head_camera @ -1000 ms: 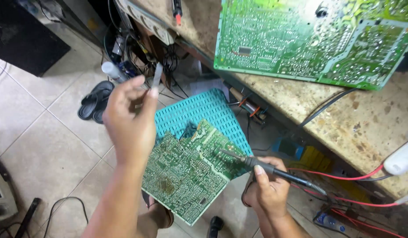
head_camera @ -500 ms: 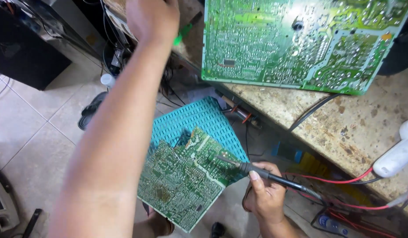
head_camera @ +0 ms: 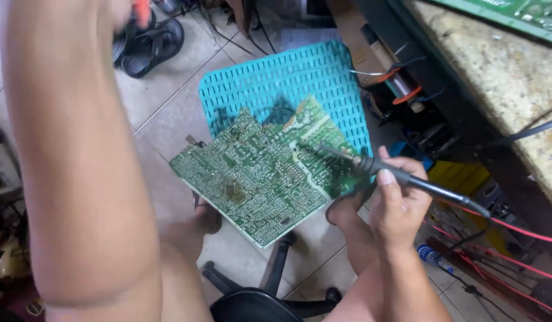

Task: Soldering and desoldering electronic components on a circuit board while using a magnifying glass and pliers.

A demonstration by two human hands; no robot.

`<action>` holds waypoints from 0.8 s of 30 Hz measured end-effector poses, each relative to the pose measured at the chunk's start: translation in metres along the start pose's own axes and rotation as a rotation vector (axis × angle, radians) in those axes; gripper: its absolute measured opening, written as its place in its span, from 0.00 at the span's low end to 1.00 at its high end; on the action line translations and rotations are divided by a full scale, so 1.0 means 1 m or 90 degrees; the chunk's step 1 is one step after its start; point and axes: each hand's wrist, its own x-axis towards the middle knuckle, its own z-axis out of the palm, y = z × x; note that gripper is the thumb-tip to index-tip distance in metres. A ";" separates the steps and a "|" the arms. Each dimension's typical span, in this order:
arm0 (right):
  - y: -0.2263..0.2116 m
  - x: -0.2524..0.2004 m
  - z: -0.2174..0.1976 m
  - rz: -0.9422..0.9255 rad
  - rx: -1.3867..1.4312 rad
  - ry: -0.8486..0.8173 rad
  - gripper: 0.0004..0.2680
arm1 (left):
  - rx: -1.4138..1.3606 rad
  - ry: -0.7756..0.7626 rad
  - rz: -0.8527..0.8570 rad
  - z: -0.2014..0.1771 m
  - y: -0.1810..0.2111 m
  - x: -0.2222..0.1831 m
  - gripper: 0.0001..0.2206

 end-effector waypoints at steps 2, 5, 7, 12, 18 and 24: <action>0.000 0.006 0.004 -0.011 0.017 -0.008 0.10 | -0.056 0.009 -0.031 -0.035 -0.022 -0.055 0.09; -0.003 0.013 0.014 -0.013 0.021 -0.040 0.10 | -0.130 0.018 -0.063 -0.064 -0.081 -0.125 0.10; 0.005 0.012 0.020 -0.003 0.059 -0.039 0.11 | -0.090 0.084 -0.243 -0.074 -0.137 -0.168 0.10; 0.004 0.003 0.017 0.015 0.076 -0.046 0.11 | -0.084 0.004 -0.281 -0.058 -0.115 -0.169 0.08; -0.020 -0.011 0.019 0.114 0.081 0.019 0.11 | -0.011 -0.084 -0.189 -0.035 -0.107 -0.123 0.09; -0.014 -0.013 0.021 0.133 0.099 0.055 0.10 | 0.050 -0.171 -0.101 -0.015 -0.143 -0.091 0.10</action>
